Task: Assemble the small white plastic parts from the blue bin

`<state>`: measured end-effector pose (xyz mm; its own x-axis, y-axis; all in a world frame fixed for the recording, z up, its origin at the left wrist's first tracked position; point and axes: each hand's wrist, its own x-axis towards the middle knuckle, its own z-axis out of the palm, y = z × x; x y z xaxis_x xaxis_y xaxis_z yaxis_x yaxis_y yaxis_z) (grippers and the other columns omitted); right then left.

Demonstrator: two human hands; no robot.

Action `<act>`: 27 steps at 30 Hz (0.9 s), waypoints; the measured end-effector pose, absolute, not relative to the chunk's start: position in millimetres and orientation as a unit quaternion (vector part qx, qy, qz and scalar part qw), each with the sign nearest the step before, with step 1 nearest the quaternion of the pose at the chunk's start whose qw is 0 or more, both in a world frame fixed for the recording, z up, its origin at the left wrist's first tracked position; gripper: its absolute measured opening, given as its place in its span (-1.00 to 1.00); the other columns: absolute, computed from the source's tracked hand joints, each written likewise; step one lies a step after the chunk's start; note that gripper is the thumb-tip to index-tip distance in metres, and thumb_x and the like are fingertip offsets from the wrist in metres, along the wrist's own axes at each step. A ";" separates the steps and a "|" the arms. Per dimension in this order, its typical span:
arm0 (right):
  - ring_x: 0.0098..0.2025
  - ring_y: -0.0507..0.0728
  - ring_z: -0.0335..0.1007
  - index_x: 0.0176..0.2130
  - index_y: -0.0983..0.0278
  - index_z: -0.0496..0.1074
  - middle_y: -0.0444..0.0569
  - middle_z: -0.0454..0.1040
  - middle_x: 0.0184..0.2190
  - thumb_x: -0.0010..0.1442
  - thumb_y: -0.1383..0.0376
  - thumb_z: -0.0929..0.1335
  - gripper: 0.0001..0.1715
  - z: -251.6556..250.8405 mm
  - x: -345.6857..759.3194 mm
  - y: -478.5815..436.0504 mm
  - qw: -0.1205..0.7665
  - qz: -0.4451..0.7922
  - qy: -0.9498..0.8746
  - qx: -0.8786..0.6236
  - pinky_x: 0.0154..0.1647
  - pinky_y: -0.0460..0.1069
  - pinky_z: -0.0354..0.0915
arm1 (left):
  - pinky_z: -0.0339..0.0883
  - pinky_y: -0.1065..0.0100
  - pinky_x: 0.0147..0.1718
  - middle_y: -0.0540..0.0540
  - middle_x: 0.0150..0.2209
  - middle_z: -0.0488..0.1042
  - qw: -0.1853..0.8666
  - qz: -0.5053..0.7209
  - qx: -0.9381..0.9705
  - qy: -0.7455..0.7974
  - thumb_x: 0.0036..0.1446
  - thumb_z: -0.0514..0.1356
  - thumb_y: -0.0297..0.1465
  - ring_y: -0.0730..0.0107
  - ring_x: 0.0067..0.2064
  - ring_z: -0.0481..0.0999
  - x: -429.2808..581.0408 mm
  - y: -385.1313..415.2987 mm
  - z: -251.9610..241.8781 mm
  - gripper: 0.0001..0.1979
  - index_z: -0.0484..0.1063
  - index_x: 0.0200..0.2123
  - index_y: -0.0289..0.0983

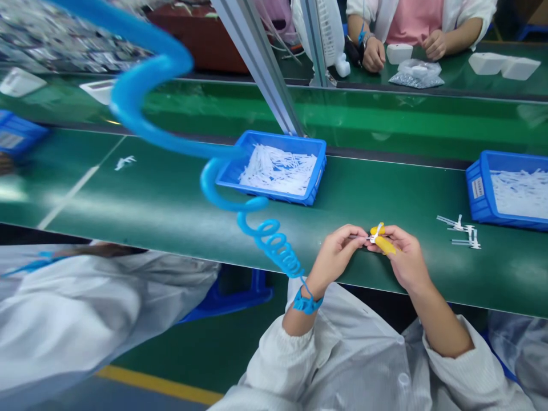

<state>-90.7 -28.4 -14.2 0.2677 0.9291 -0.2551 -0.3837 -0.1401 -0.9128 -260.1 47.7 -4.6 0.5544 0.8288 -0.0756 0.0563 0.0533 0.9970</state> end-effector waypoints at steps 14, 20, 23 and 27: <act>-0.19 0.13 0.66 -0.17 0.18 0.68 -0.03 0.67 -0.14 0.15 0.13 0.67 -0.70 -19.9 -87.4 -30.9 0.606 0.545 -0.284 -0.506 -0.04 0.03 0.65 | 0.42 0.36 -0.13 -0.11 -0.15 0.63 0.596 0.309 0.659 0.340 0.40 0.25 -0.31 0.34 -0.14 0.58 -261.1 50.4 -8.7 -0.84 0.59 -0.18 -0.26; -0.21 0.12 0.65 -0.18 0.20 0.67 -0.03 0.67 -0.16 0.14 0.11 0.67 -0.67 -18.7 -88.2 -30.3 0.602 0.545 -0.279 -0.512 -0.05 0.03 0.65 | 0.42 0.36 -0.15 -0.10 -0.17 0.62 0.601 0.308 0.657 0.337 0.40 0.24 -0.31 0.35 -0.16 0.58 -261.3 50.7 -8.6 -0.83 0.59 -0.18 -0.26; -0.22 0.11 0.66 -0.17 0.20 0.67 -0.04 0.67 -0.16 0.14 0.12 0.67 -0.68 -20.5 -87.4 -30.3 0.603 0.546 -0.283 -0.509 -0.05 0.02 0.65 | 0.42 0.37 -0.15 -0.10 -0.17 0.63 0.598 0.309 0.658 0.337 0.40 0.24 -0.31 0.35 -0.16 0.58 -261.1 50.5 -8.9 -0.83 0.59 -0.18 -0.26; -0.20 0.11 0.66 -0.16 0.19 0.67 -0.04 0.67 -0.17 0.18 0.15 0.66 -0.72 -23.6 -85.8 -31.4 0.599 0.541 -0.293 -0.512 -0.05 0.02 0.65 | 0.42 0.36 -0.16 -0.11 -0.17 0.63 0.593 0.308 0.663 0.338 0.40 0.24 -0.31 0.35 -0.17 0.58 -261.3 49.9 -8.6 -0.83 0.59 -0.18 -0.27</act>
<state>-85.8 -31.4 -23.6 0.2432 0.9484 -0.2033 -0.3485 -0.1101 -0.9308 -261.3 49.9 -8.6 0.5819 0.8132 0.0068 0.0834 -0.0680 0.9942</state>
